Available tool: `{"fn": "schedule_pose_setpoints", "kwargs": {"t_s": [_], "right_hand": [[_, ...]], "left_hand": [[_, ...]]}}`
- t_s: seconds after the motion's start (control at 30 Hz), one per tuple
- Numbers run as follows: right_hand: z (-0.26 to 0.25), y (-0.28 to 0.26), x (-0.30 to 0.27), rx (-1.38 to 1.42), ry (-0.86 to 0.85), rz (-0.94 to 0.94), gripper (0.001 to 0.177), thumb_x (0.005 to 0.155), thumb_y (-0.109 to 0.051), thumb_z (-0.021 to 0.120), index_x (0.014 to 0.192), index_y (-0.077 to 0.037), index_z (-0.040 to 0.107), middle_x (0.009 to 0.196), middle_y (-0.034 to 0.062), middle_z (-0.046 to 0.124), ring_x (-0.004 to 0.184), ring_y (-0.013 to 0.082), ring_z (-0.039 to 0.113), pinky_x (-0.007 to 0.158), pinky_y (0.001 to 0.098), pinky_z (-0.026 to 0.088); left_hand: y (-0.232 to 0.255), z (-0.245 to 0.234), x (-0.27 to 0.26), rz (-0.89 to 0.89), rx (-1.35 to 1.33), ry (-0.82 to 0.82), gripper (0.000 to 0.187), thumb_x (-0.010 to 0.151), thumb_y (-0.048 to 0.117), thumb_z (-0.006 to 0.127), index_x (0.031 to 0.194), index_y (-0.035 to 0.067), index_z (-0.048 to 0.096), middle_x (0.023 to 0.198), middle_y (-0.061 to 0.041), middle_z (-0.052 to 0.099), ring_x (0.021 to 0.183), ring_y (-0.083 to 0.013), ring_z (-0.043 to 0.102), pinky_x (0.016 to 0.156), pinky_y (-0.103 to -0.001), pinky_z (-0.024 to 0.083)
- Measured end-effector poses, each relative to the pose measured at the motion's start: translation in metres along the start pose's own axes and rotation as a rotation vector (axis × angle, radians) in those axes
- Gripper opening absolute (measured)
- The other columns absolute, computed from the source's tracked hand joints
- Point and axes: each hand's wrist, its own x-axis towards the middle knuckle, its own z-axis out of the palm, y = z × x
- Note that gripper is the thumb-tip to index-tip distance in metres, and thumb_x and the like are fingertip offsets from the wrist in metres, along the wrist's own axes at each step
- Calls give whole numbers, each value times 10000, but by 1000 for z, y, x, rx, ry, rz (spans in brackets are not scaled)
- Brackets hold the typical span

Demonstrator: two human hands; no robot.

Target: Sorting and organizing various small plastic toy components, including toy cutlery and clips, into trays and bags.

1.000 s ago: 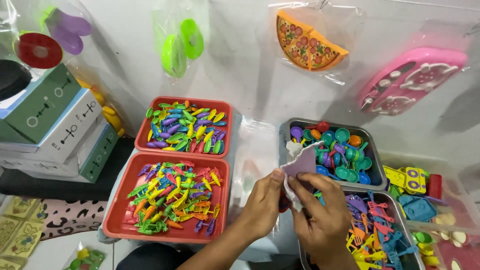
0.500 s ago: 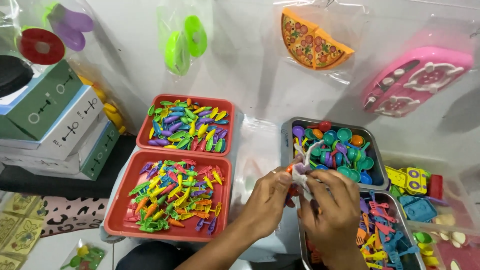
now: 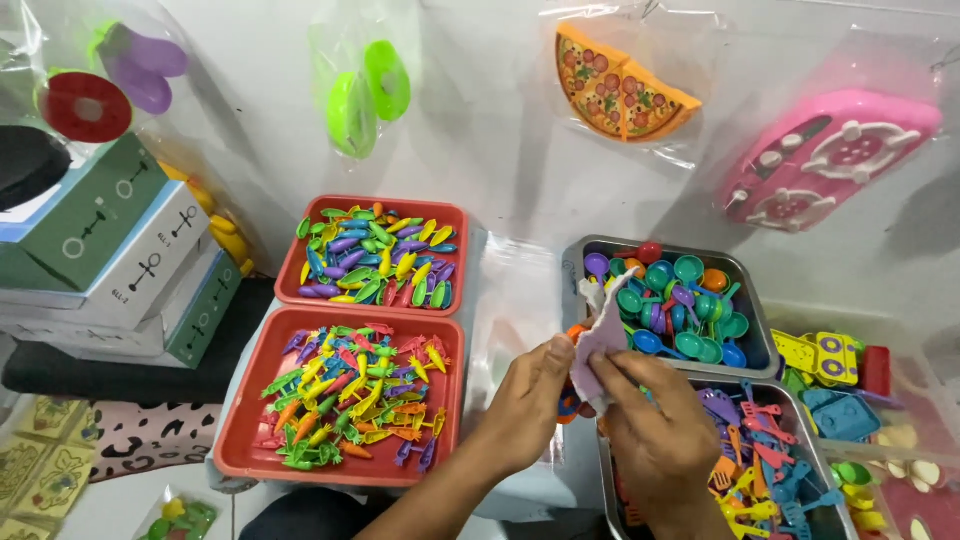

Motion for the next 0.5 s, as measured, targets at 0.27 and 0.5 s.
{"fn": "schedule_pose_setpoints", "kwargs": {"t_s": [0.27, 0.5], "right_hand": [[-1, 0, 10, 123, -21, 198, 350, 684, 189, 666, 955, 2, 786, 1002, 61, 748, 719, 129, 650, 586, 237, 482], [8, -7, -2, 116, -52, 76, 457, 622, 112, 683, 1045, -35, 775, 1102, 81, 735, 889, 192, 696, 757, 287, 555]], "left_hand": [[5, -5, -1, 182, 264, -54, 532, 1055, 446, 366, 943, -22, 594, 885, -68, 528, 731, -156, 584, 688, -302, 570], [-12, 5, 10, 38, -186, 105, 719, 1003, 539, 242, 1509, 65, 435, 1479, -155, 556, 1330, -249, 555, 1093, -359, 438]]}}
